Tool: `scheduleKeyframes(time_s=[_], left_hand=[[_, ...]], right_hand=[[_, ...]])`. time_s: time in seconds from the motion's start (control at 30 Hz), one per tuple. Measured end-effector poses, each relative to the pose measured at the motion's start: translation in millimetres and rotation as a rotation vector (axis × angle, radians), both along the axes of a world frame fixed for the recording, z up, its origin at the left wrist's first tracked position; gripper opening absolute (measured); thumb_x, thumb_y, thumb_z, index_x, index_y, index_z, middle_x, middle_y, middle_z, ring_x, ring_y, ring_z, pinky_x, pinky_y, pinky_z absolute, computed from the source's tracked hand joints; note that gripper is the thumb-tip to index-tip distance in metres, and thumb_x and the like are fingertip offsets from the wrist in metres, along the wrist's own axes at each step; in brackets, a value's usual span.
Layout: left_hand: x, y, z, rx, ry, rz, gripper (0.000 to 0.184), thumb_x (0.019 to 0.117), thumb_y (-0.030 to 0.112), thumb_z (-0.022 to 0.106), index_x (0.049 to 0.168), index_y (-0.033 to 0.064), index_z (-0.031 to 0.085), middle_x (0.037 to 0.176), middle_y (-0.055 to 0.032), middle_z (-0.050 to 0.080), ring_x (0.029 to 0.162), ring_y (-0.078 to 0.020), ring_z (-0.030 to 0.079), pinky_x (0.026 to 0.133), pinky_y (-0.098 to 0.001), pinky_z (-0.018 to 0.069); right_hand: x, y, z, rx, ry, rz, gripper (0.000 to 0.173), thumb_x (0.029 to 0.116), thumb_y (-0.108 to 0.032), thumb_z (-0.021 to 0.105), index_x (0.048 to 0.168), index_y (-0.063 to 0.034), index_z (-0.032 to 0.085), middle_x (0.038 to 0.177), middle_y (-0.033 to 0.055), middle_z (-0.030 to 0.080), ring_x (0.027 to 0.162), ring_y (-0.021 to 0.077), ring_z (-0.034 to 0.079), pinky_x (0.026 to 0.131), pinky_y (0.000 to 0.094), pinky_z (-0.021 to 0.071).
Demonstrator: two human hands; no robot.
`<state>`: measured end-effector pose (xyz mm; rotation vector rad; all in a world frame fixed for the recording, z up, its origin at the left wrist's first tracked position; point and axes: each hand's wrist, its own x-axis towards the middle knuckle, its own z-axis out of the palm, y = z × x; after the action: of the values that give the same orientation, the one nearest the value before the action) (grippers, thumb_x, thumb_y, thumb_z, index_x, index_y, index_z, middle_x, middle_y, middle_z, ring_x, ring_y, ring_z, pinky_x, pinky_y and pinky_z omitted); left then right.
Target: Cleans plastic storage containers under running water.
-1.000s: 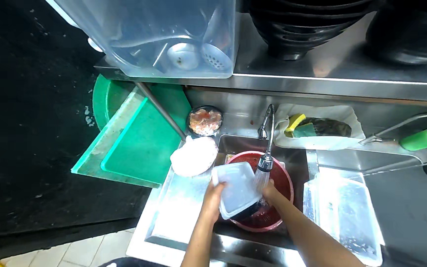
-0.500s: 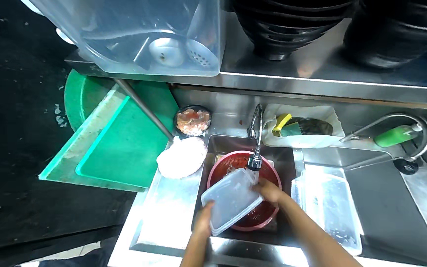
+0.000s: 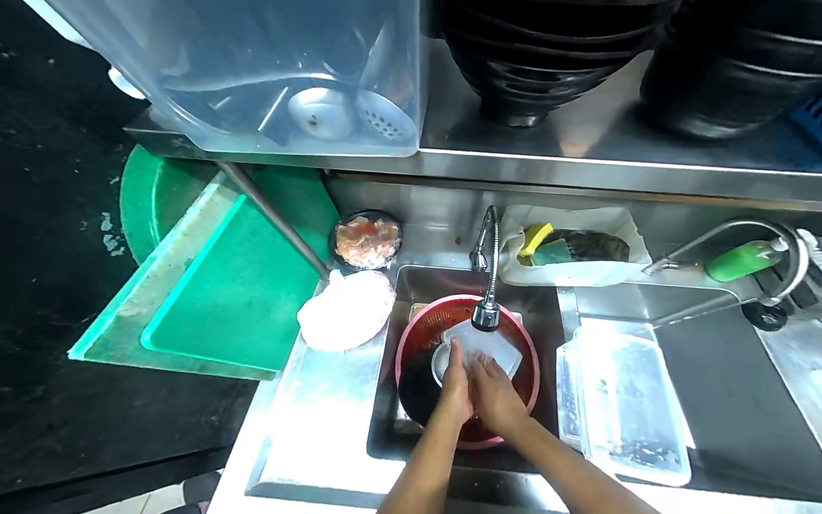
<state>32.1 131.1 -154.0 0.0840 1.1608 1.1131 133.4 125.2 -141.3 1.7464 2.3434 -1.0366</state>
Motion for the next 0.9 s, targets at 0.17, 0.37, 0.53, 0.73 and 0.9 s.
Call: scheduleKeyframes(time_s=[0.17, 0.37, 0.53, 0.73, 0.9], left_hand=[[-7, -9, -21, -0.019, -0.053, 0.175, 0.048, 0.1098, 0.025, 0.047, 0.154, 0.0115, 0.033, 0.124, -0.0192, 0.067, 0.107, -0.0301, 0.070, 0.089, -0.0485, 0.0596], [-26, -28, -37, -0.059, -0.234, 0.250, 0.045, 0.1120, 0.031, 0.037, 0.153, 0.0126, 0.032, 0.126, -0.0215, 0.066, 0.108, -0.0353, 0.070, 0.088, -0.0530, 0.0593], [-41, -23, -38, 0.008, -0.208, 0.378, 0.045, 0.1128, 0.029, 0.035, 0.156, 0.0181, 0.028, 0.138, -0.0192, 0.062, 0.118, -0.0361, 0.066, 0.095, -0.0561, 0.0565], [-42, -12, -27, 0.036, -0.164, 0.364, 0.045, 0.1116, 0.023, 0.040, 0.155, 0.0201, 0.030, 0.139, -0.0163, 0.062, 0.117, -0.0342, 0.067, 0.093, -0.0542, 0.0568], [-36, -15, -29, 0.037, -0.180, 0.332, 0.050, 0.1083, 0.011, 0.044, 0.156, 0.0175, 0.029, 0.137, -0.0203, 0.062, 0.115, -0.0381, 0.067, 0.091, -0.0564, 0.0577]], right_hand=[[6, -4, -3, 0.031, 0.001, 0.159, 0.051, 0.1062, -0.028, 0.040, 0.155, -0.0125, 0.048, 0.159, 0.0137, 0.047, 0.152, 0.0302, 0.037, 0.128, 0.0526, 0.0182], [26, -9, -13, 0.153, 0.110, 0.157, 0.044, 0.1060, -0.032, 0.041, 0.135, -0.0120, 0.068, 0.144, 0.0076, 0.062, 0.144, 0.0222, 0.048, 0.127, 0.0439, 0.0255], [40, -1, -13, 0.104, 0.193, -0.067, 0.040, 0.1042, -0.026, 0.045, 0.133, -0.0087, 0.068, 0.144, 0.0112, 0.061, 0.141, 0.0207, 0.051, 0.122, 0.0390, 0.0374], [36, 9, -20, -0.271, 0.594, -0.642, 0.027, 0.1042, -0.021, 0.054, 0.120, -0.0046, 0.068, 0.103, 0.0102, 0.073, 0.090, 0.0195, 0.071, 0.082, 0.0401, 0.0608], [19, 16, -7, -0.523, 1.009, -1.107, 0.024, 0.1073, -0.011, 0.048, 0.121, 0.0039, 0.060, 0.096, 0.0157, 0.069, 0.080, 0.0233, 0.071, 0.075, 0.0385, 0.0626]])
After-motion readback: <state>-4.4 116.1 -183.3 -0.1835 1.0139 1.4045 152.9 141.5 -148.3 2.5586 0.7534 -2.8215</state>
